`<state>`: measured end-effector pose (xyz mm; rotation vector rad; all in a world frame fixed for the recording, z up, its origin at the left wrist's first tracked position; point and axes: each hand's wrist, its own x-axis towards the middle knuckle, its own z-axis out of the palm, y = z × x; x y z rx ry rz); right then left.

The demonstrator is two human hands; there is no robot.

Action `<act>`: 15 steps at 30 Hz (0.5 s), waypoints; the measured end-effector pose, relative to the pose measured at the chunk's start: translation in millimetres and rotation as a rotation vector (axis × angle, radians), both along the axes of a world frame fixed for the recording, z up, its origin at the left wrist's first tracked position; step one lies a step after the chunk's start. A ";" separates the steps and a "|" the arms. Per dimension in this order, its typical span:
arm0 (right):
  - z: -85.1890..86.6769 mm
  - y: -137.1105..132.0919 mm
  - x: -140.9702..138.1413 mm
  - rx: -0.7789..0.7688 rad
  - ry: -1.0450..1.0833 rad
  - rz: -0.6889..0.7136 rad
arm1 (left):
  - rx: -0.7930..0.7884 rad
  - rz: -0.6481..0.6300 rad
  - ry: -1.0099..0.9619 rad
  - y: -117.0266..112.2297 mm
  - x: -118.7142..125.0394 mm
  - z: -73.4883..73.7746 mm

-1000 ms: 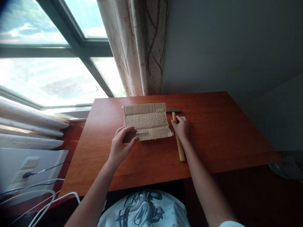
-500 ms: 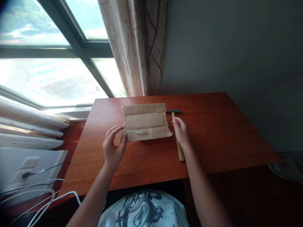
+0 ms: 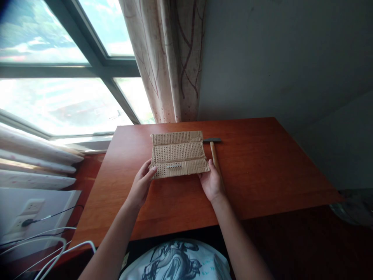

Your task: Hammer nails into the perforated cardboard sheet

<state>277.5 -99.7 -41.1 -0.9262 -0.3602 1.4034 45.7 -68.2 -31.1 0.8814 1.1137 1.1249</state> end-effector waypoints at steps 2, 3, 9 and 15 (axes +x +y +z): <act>0.5 -6.5 -10.9 0.051 0.042 -0.005 | -0.015 -0.008 -0.001 -1.5 0.7 0.6; 0.0 -9.5 -16.5 0.069 0.053 -0.014 | -0.018 -0.017 -0.007 -2.3 1.2 0.8; -20.3 -19.6 -43.3 0.014 -0.075 0.016 | -0.041 -0.072 -0.056 -6.7 5.0 2.7; -37.2 -25.6 -42.6 -0.048 -0.272 0.016 | -0.041 -0.030 -0.048 -11.4 16.3 7.4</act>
